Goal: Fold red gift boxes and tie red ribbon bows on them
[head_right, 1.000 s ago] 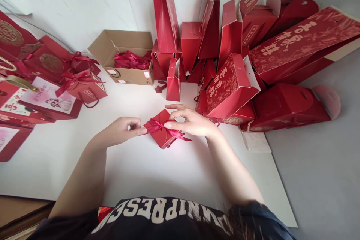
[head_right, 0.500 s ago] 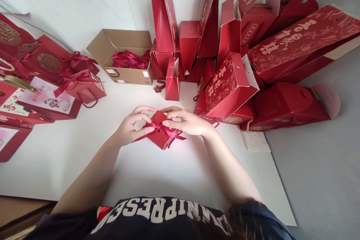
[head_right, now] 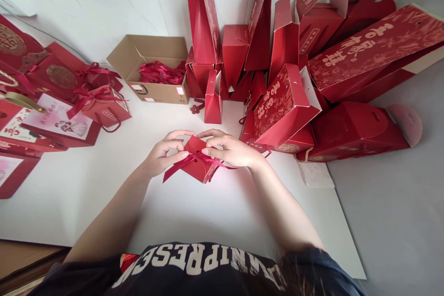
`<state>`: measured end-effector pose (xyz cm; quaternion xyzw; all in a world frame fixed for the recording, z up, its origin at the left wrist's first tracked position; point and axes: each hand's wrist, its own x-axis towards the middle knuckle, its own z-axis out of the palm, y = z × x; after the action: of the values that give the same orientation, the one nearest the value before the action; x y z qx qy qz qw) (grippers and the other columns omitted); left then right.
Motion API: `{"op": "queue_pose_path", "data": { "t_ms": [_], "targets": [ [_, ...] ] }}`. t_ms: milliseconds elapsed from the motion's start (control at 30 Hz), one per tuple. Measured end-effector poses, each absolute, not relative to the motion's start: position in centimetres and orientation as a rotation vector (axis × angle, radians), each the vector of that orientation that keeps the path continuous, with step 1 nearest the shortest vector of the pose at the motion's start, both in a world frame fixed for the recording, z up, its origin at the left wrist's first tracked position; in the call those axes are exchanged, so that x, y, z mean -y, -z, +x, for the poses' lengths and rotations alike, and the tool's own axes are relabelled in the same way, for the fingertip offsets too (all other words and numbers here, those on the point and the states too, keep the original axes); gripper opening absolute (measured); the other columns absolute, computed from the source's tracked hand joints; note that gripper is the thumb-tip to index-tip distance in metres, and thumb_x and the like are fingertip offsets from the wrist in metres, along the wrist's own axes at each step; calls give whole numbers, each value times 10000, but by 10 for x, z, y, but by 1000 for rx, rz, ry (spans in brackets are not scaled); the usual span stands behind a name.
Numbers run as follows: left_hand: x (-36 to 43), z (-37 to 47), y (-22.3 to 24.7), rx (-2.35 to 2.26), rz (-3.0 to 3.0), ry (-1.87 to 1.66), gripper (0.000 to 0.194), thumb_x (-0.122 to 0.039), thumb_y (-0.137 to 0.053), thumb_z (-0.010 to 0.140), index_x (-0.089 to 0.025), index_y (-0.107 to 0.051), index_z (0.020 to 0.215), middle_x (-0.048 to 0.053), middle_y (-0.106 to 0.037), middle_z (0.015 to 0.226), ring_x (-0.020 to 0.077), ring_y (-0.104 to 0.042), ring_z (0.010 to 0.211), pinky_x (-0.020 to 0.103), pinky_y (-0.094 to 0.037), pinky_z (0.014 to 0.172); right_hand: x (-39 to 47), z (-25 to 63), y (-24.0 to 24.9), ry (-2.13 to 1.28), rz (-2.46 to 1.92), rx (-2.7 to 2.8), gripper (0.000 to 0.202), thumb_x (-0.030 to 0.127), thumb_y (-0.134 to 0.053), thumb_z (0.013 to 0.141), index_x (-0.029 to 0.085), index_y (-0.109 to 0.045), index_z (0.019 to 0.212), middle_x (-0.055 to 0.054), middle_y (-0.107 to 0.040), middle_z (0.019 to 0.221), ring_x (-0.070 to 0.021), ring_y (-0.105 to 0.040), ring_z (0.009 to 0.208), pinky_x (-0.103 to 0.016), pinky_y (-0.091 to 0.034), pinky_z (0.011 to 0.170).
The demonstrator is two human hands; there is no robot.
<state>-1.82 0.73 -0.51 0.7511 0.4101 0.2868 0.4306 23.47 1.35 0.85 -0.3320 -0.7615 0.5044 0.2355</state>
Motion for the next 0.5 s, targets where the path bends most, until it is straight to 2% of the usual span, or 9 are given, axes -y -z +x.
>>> {"op": "queue_pose_path", "data": {
  "t_ms": [167, 333, 500],
  "targets": [
    [-10, -18, 8, -945, 1803, -727, 278, -340, -617, 883, -184, -611, 653, 45, -478, 1465, 277, -420, 1362, 448, -337, 1141, -15, 233, -7, -1383, -914, 2033, 330, 434, -548, 948, 199, -662, 746, -64, -544, 1357, -238, -458, 1326, -413, -344, 1099],
    [-11, -17, 12, -912, 1640, -751, 411, -387, -562, 921, -166, -564, 574, 68, -497, 1432, 288, -491, 1290, 429, -426, 1063, -15, 234, -10, -1420, -872, 1994, 316, 440, -517, 960, 215, -691, 822, -51, -603, 1291, -234, -542, 1223, -405, -395, 1056],
    [-12, -18, 13, -969, 1628, -750, 423, -406, -556, 925, -164, -564, 578, 66, -527, 1391, 274, -530, 1226, 421, -435, 1049, -15, 237, -9, -1367, -880, 2040, 333, 407, -515, 967, 195, -634, 739, -65, -569, 1301, -230, -493, 1276, -412, -368, 1071]
  ]
}}
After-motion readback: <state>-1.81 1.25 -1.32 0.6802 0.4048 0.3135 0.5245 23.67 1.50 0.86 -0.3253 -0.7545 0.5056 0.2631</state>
